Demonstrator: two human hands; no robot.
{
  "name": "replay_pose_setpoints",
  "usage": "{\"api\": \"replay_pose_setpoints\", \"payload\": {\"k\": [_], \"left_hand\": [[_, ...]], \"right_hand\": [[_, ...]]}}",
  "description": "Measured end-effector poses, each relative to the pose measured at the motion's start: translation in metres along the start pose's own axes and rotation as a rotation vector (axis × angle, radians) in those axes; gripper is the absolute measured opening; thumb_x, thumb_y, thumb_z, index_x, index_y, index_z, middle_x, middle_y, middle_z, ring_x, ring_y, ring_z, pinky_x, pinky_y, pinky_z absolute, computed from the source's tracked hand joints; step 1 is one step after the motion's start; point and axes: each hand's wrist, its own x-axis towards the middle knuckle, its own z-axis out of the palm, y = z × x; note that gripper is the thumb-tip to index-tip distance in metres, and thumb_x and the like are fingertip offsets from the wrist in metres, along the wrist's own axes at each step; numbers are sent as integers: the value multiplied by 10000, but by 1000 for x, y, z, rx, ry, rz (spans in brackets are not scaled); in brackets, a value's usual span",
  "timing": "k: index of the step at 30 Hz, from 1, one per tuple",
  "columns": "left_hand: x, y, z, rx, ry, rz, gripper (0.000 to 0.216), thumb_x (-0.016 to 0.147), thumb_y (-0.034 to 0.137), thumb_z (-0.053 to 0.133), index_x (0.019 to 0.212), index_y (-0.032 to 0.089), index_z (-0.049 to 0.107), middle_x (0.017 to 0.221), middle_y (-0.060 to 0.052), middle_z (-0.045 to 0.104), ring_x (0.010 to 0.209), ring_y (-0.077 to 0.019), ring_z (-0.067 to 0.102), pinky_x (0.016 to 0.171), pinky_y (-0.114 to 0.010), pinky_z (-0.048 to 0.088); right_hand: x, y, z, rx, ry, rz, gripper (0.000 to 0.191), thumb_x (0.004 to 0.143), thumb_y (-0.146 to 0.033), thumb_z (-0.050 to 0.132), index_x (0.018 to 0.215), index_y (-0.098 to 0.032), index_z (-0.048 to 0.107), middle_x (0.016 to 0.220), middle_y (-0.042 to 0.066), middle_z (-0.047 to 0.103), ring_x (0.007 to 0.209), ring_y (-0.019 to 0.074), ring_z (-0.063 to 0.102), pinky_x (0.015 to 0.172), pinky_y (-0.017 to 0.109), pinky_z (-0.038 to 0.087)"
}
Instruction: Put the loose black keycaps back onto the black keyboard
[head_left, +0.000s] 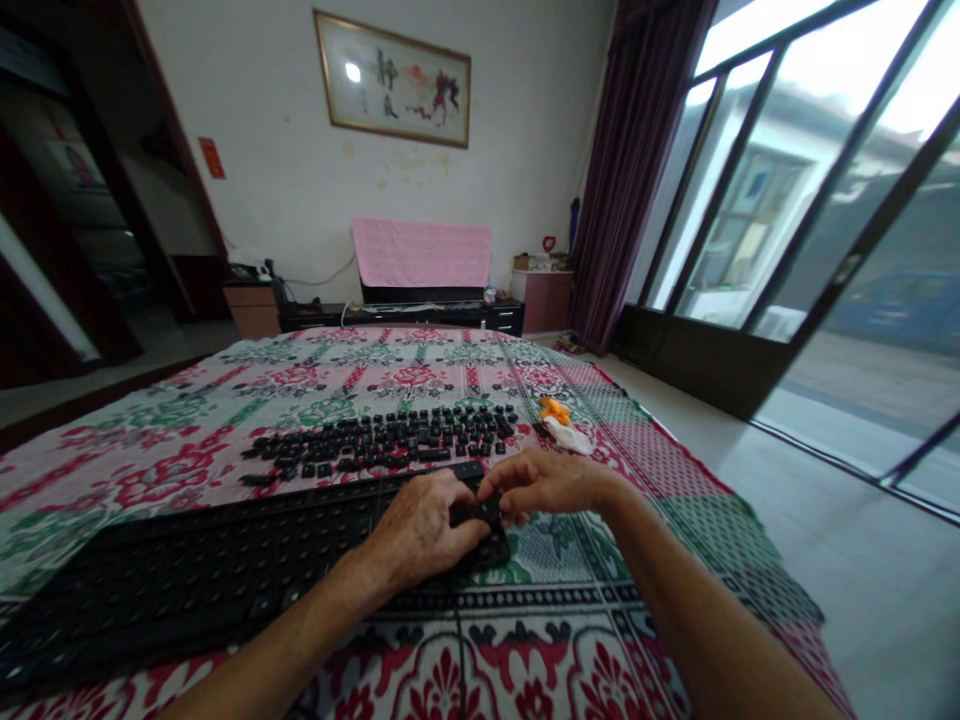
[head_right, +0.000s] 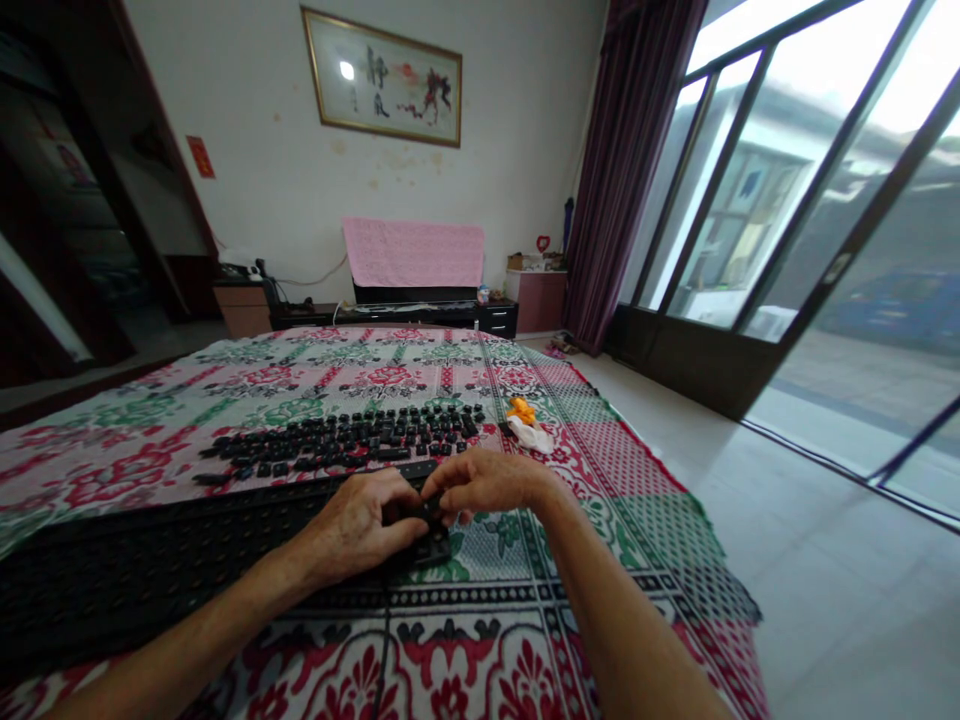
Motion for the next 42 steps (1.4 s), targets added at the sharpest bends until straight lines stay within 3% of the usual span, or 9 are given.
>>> {"api": "replay_pose_setpoints", "payload": {"k": [7,24,34,42], "left_hand": [[1,2,4,-26,18,1,135,643,302,540,683,174,556,680,3,536,630,-109,472,561,-208,323],[0,0,5,17,-26,-16,179,643,355,544,680,180,548,699,-2,532,649,-117,481,568,-207,331],[-1,1,3,17,-47,41,137,677,297,511,679,179,582,713,-12,549,669,-121,495,597,-217,348],[-1,0,4,36,-57,71,147,695,291,495,660,182,588,711,-10,553,657,-117,495,579,-211,346]], "right_hand": [[2,3,-1,-9,18,-17,306,647,-108,534,947,-168,544,642,-39,540,545,50,463,535,177,367],[0,0,-2,-156,-4,-80,286,692,-182,510,970,-188,577,744,-18,564,604,64,454,565,185,358],[0,-1,-3,-248,24,-76,320,688,-165,498,994,-207,579,759,-24,569,615,72,453,574,192,362],[3,0,1,-144,41,-39,305,678,-163,511,978,-179,560,687,-25,544,569,60,446,535,181,360]]}}
